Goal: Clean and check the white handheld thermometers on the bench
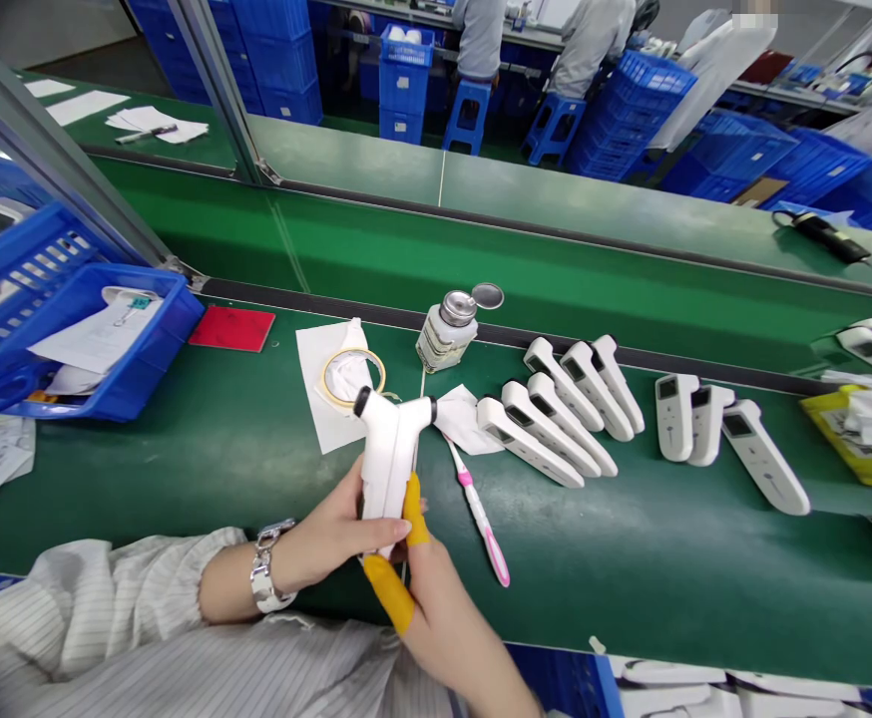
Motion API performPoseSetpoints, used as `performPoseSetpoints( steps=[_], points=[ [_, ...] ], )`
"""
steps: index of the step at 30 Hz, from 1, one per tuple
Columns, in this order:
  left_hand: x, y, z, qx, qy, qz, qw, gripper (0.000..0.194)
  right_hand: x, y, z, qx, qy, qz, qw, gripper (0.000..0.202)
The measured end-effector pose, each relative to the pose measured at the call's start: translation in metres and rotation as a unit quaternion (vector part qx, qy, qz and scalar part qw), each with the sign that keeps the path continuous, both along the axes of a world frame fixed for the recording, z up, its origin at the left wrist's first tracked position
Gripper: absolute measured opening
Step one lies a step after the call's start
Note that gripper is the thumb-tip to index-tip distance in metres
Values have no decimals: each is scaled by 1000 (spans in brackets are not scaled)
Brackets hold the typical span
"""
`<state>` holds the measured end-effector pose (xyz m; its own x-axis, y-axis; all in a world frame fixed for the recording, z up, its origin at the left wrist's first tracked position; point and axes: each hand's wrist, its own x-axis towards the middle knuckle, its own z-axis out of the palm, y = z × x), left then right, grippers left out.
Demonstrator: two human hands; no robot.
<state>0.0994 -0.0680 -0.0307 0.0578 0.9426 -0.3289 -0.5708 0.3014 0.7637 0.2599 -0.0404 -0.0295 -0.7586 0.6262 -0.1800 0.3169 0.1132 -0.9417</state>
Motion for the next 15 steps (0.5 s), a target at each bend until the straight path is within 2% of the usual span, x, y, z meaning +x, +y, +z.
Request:
performPoseSetpoints(
  steps=[2,4,5,7,9,10,12,15],
  points=[
    [-2,1,-1,-5,-24,52,998,47,4,23,15,58,-26,71,995,42],
    [-7,3,0,-17,-53,71,996,39,7,53,24,179,-72,46,980,40],
    [-9,4,1,-21,-66,70,995,35,6,69,25,269,-108,11,957,39],
    [-14,5,4,-18,-88,63,994,31,3,99,18,446,-195,-27,873,40],
    [-16,5,8,-8,-98,63,993,30,-4,122,5,541,-280,-12,793,35],
    [-17,5,10,-6,-101,60,993,30,-8,131,-2,558,-304,-1,772,31],
    [-17,4,13,-6,-103,46,994,30,-14,145,-13,570,-305,3,763,24],
    [-18,2,14,-3,-111,27,993,32,-13,154,-13,571,-255,-14,780,23]
  ],
)
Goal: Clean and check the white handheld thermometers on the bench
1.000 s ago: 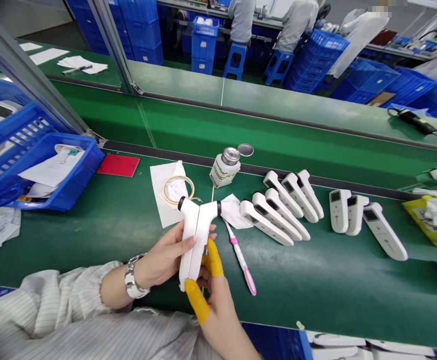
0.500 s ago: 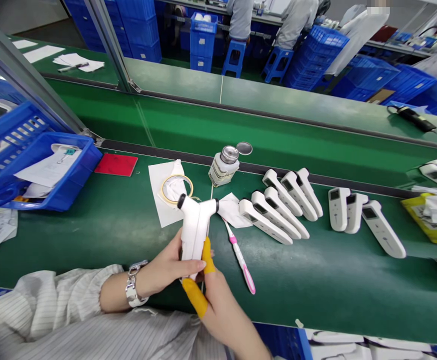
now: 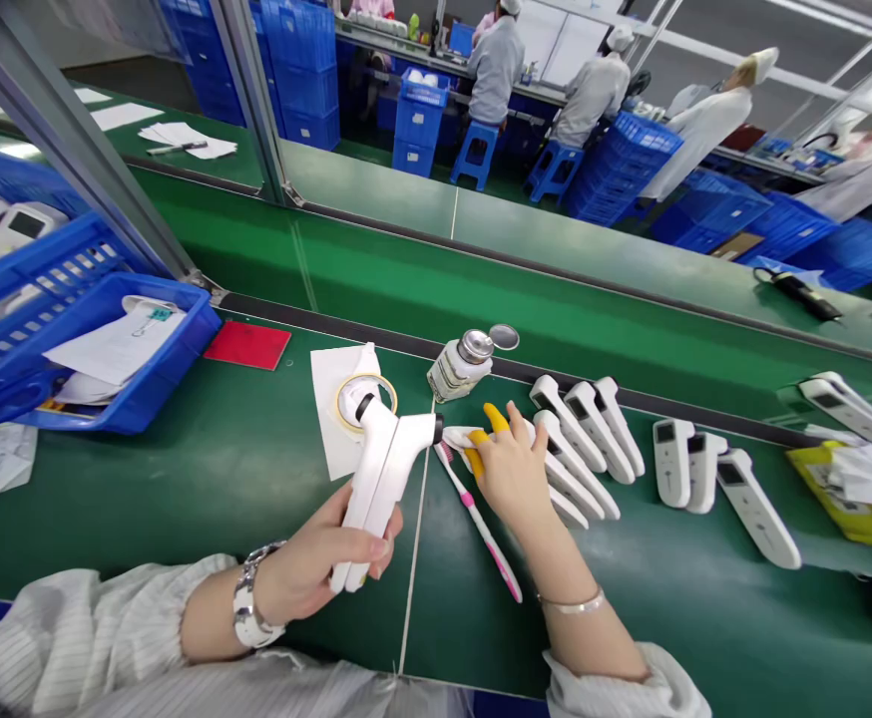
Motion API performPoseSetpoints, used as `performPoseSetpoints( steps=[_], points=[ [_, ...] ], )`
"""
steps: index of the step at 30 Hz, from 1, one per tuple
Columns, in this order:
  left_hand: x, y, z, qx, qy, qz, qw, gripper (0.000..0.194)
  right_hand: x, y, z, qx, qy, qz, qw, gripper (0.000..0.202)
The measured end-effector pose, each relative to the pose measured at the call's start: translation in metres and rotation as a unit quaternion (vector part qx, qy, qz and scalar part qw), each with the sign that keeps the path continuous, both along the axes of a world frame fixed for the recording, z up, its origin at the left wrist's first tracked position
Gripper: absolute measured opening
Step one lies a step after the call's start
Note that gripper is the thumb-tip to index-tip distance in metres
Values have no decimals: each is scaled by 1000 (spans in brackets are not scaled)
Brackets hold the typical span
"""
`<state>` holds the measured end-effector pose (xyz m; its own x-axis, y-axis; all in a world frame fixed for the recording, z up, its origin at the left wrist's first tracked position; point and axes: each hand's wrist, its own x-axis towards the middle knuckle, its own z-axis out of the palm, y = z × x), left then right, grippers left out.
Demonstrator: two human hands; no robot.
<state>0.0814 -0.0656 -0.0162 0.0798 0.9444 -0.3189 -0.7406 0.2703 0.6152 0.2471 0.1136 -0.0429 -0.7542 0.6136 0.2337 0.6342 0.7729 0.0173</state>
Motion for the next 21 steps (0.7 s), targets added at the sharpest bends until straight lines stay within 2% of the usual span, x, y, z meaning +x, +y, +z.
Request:
performPoseSetpoints(
  steps=[3,5,6,8,10,11,13,15,18,20,21],
  points=[
    [-2,0,-1,0,-12,-13,1000,42,8,-7,22,14,70,-27,997,26],
    [-2,-1,-1,-1,-11,-18,1000,48,11,-24,44,17,158,-40,986,28],
    [-2,-1,-1,-2,-9,-20,1000,50,9,-36,55,4,217,-21,976,27],
    [-1,-1,0,-7,-6,-19,1000,54,-1,-62,72,-40,282,99,954,27],
    [0,-1,1,2,-5,-11,1000,65,-16,-83,81,-82,249,213,941,27],
    [0,-2,1,12,-5,-9,1000,71,-23,-88,82,-99,219,248,938,26],
    [1,-2,0,22,-2,-10,1000,76,-33,-86,79,-105,179,265,942,21],
    [0,-2,-1,12,3,-33,999,73,-36,-72,71,-63,165,226,958,16],
    [0,-2,-4,-11,14,-64,998,74,-35,-52,61,25,162,113,980,13],
    [0,-1,-5,-15,16,-65,998,76,-36,-54,56,18,174,92,980,12],
    [0,-1,-6,-17,16,-56,998,74,-37,-61,55,-6,188,112,976,12]
  ],
)
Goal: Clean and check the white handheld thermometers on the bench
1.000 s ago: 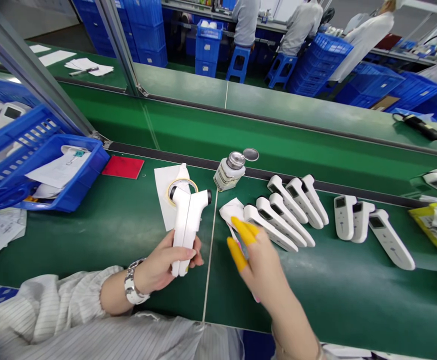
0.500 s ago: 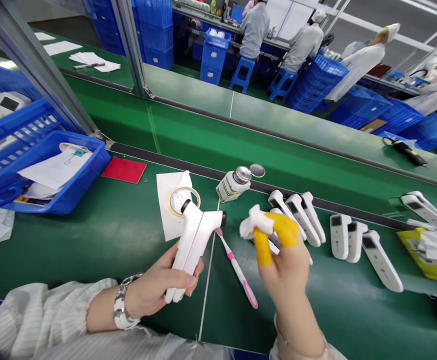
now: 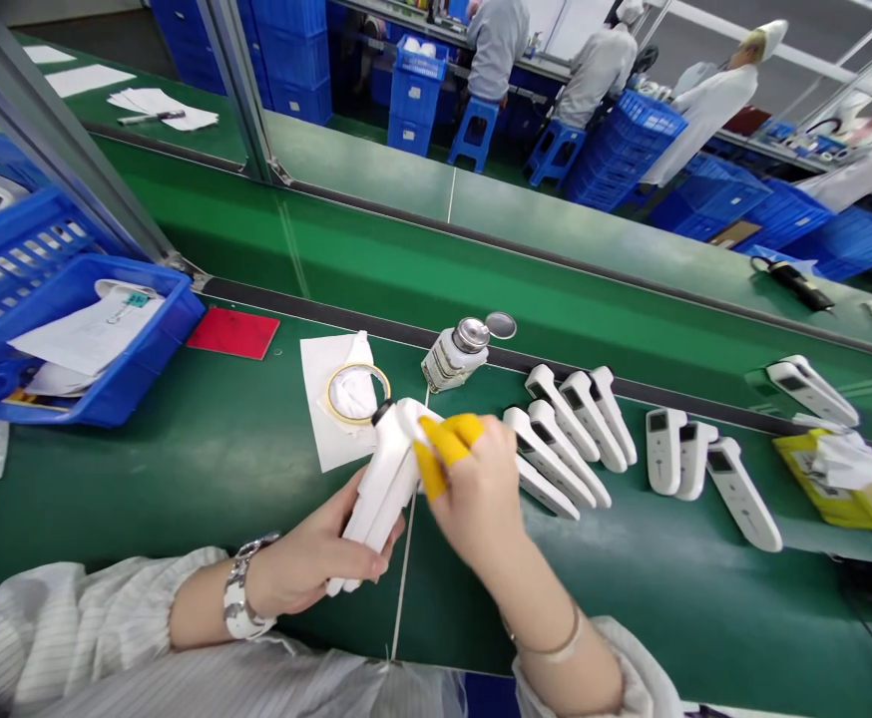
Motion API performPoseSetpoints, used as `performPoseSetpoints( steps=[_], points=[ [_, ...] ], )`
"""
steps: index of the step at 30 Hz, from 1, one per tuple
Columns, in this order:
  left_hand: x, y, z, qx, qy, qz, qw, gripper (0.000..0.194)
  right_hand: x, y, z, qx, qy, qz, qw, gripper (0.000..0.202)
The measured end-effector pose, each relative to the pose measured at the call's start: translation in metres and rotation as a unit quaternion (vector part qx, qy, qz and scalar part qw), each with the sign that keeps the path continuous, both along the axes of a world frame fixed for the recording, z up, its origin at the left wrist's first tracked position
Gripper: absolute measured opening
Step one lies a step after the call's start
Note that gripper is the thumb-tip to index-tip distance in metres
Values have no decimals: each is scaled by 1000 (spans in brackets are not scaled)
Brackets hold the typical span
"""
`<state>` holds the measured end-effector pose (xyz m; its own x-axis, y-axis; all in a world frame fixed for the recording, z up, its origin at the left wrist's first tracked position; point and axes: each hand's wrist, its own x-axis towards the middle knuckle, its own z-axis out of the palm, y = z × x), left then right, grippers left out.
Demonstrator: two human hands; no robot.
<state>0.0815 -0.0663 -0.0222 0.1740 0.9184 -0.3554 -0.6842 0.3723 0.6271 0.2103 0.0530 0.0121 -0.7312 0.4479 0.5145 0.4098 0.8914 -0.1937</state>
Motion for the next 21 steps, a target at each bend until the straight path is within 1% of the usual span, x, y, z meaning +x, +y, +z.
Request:
performPoseSetpoints(
  steps=[3,4,5,6,9,10,11,12,15,16,17,18,20,21],
  points=[
    [0,2,-2,11,14,38,999,66,-2,-22,-1,-63,34,113,991,16],
    [-1,2,-2,21,23,41,999,64,-2,-25,0,-69,37,134,988,17],
    [-2,2,-3,34,29,33,998,63,-1,-24,2,-60,34,135,988,17],
    [-2,2,-4,44,32,18,998,65,0,-20,3,-35,33,115,992,16],
    [-4,0,-5,49,39,-31,998,77,4,-3,6,50,39,14,998,9],
    [-4,0,-5,46,43,-34,997,79,4,0,6,59,44,-2,997,8],
    [-4,1,-5,43,47,-30,998,80,3,-2,4,53,52,0,997,8],
    [-4,1,-5,41,50,-20,998,79,2,-6,3,34,58,20,998,8],
    [-4,5,-2,52,55,7,997,69,0,-25,-1,-38,54,110,992,10],
    [-5,6,-1,57,59,10,997,64,1,-29,-1,-47,48,125,990,10],
    [-5,6,0,61,65,6,996,58,2,-30,0,-40,44,126,990,10],
    [-5,6,1,62,72,-3,995,52,3,-28,1,-20,46,111,992,10],
    [-5,6,1,59,87,-27,994,45,6,-18,5,38,66,54,996,11],
    [-5,5,1,56,93,-37,993,45,8,-13,7,61,80,24,995,13]
  ],
)
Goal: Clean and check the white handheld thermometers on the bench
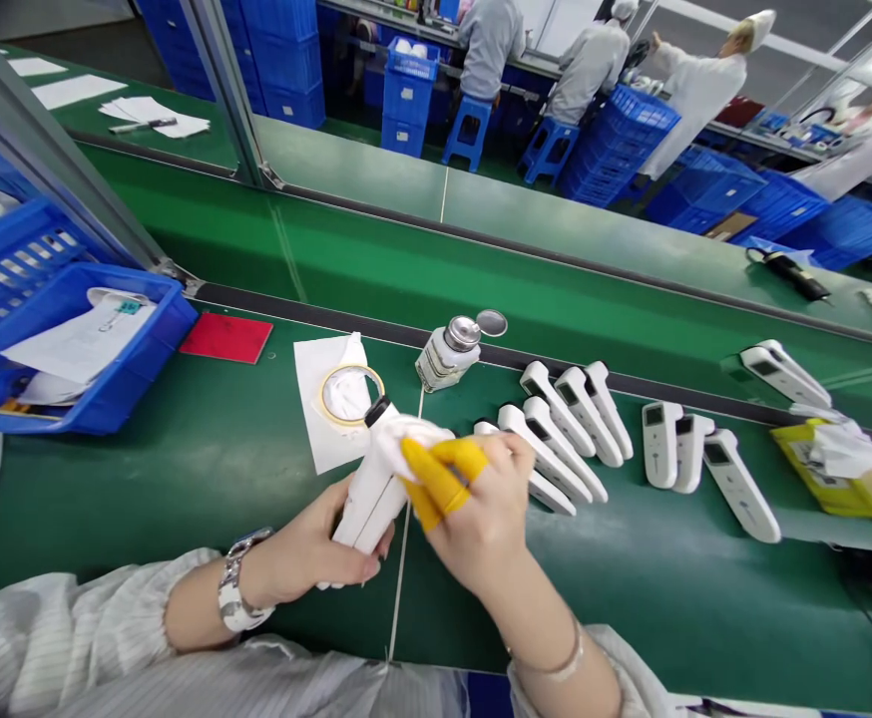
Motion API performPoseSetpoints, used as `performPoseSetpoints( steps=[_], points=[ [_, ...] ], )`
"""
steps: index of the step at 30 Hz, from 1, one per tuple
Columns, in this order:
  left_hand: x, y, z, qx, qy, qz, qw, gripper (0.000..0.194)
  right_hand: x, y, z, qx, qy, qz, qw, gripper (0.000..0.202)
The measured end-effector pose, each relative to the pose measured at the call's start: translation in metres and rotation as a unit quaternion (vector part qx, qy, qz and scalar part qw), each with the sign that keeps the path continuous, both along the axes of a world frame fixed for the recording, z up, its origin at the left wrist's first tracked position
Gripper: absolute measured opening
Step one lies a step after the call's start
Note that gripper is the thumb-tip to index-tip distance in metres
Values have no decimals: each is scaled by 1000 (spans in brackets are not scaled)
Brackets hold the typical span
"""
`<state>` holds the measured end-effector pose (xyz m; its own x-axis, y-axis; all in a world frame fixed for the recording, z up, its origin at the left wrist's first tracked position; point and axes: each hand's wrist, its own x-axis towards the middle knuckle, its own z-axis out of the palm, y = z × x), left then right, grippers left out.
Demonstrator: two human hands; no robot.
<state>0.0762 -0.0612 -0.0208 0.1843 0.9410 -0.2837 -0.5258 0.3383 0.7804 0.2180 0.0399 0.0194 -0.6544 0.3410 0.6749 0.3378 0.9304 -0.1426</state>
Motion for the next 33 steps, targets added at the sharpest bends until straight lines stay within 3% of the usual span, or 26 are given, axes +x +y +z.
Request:
performPoseSetpoints(
  steps=[2,6,8,13,16,19,21,25,27,31,33],
  points=[
    [1,-1,0,-4,0,-11,1000,48,1,3,2,4,10,-25,1000,15],
    [2,0,1,17,-9,14,1000,45,-1,-15,2,-95,-74,79,990,19],
    [2,1,1,26,0,19,999,46,-1,-19,1,-103,-90,89,987,19],
    [0,-2,-2,-18,-10,-13,1000,58,7,13,3,-2,-51,-62,997,8],
    [-1,-2,-3,-33,-30,-13,999,57,16,27,0,-55,-17,-107,993,6],
    [0,-2,-2,-24,-35,-17,999,56,21,22,-5,-113,18,-120,986,7],
    [1,-1,0,-13,-27,-15,999,55,20,10,-7,-105,27,-102,989,10],
    [3,-2,2,-21,-2,-1,1000,53,7,-17,-3,-87,-23,3,996,26],
    [3,-2,2,-25,7,-6,1000,54,2,-20,0,-79,-39,9,996,30],
    [0,-3,1,-13,17,-35,999,63,11,8,2,-2,-54,-135,989,12],
    [-2,-4,0,2,16,-50,999,70,25,28,0,8,-65,-218,974,17]
  ],
)
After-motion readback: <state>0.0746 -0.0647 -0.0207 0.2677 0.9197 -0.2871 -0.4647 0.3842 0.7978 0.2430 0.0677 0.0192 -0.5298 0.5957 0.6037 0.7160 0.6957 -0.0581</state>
